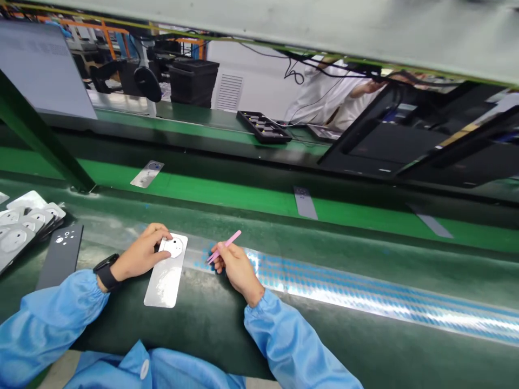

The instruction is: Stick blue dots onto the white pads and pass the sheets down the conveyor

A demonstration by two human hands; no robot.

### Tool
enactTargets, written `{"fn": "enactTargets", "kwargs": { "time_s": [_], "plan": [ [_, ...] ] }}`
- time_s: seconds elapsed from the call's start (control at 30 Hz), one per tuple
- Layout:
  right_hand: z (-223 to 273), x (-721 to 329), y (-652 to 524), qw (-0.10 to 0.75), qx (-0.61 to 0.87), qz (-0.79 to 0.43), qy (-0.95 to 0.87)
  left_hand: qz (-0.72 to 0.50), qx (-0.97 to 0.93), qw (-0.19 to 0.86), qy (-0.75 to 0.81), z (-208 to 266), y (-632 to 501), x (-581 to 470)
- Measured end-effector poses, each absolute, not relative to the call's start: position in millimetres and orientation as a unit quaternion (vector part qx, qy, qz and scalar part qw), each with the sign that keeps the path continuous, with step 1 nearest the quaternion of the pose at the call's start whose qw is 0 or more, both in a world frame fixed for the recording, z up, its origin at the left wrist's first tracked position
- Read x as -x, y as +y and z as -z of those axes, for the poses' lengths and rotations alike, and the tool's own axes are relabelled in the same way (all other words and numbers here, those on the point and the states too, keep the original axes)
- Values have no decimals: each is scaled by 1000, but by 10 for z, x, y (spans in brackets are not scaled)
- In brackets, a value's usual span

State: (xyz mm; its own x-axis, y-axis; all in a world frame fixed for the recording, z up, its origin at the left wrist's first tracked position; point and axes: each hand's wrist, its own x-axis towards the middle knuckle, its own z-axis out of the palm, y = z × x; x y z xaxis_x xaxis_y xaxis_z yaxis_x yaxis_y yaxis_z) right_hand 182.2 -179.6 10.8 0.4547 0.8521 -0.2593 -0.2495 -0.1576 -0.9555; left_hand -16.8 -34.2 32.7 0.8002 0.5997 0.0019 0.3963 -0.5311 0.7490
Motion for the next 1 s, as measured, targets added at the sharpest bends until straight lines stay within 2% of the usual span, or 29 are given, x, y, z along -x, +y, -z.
{"fn": "enactTargets", "kwargs": {
  "time_s": [0.27,0.57,0.7,0.8,0.9,0.97,1.0],
  "plan": [
    [-190,-1661,-1743,530,653,-455,-292,-91,-890,361,262,-321,-415,451],
    [-129,-1631,-1330,540,618,-455,-345,-99,-893,338,280,-300,-345,657],
    [-263,-1709,-1207,546,609,-437,-375,-94,-888,341,293,-279,-347,637],
    [-480,-1866,-1450,583,632,-341,-379,-96,-886,343,298,-251,-359,620],
    [-633,-2165,-1972,625,693,-125,-338,-117,-886,338,296,-213,-352,634],
    [-628,-2412,-2392,611,744,29,-268,-130,-888,335,288,-190,-324,645],
    [-592,-2538,-2598,576,781,89,-226,-135,-889,333,283,-184,-305,646]
  ]
}}
